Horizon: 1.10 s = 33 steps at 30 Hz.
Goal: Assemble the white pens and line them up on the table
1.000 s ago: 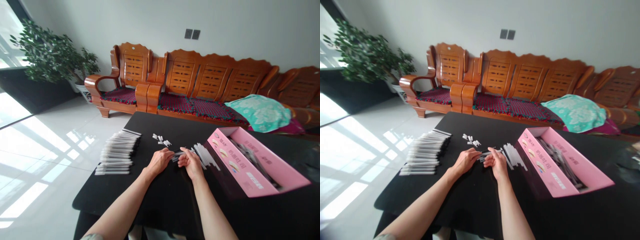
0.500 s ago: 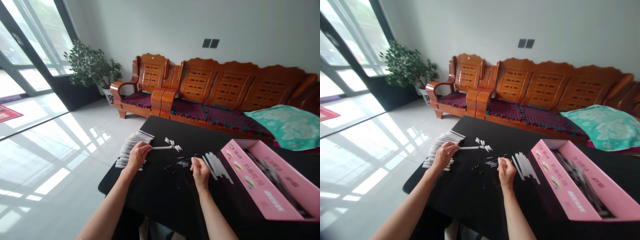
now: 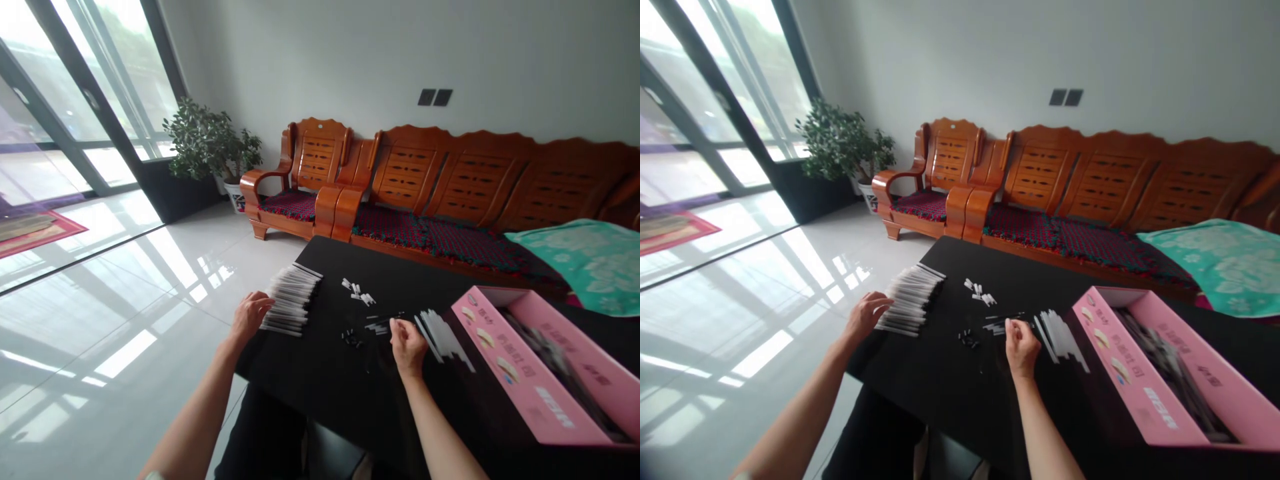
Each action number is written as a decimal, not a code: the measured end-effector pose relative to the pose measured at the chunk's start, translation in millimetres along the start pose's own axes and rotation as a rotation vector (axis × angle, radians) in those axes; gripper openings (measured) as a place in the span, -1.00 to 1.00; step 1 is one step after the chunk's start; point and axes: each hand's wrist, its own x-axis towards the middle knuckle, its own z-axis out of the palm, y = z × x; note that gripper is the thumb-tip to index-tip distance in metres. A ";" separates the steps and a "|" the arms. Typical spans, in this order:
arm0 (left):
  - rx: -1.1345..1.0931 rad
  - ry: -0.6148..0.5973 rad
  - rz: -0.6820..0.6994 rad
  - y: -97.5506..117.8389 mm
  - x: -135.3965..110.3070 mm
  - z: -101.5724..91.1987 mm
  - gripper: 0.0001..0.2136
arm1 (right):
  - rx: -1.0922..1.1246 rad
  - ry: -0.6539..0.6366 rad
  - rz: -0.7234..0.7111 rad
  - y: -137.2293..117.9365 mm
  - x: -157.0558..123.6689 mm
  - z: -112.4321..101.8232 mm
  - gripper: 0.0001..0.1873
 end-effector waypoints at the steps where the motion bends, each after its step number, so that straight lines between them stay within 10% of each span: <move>1: 0.001 -0.003 0.002 -0.9 0.5 2.0 -0.77 | -0.007 0.001 0.002 1.3 0.1 0.6 -0.49; 12: -0.045 0.094 -0.099 3.5 4.3 11.8 -0.69 | -0.027 0.003 -0.016 -0.8 0.6 2.5 -0.53; 25: -0.390 -0.018 0.216 157.8 -27.2 80.1 -0.72 | -0.090 -0.030 -0.122 -7.0 -1.6 4.0 -0.67; 33: -0.455 -0.082 0.254 177.0 -27.4 96.0 -0.73 | -0.393 -0.009 0.035 17.6 -1.3 -21.0 -0.71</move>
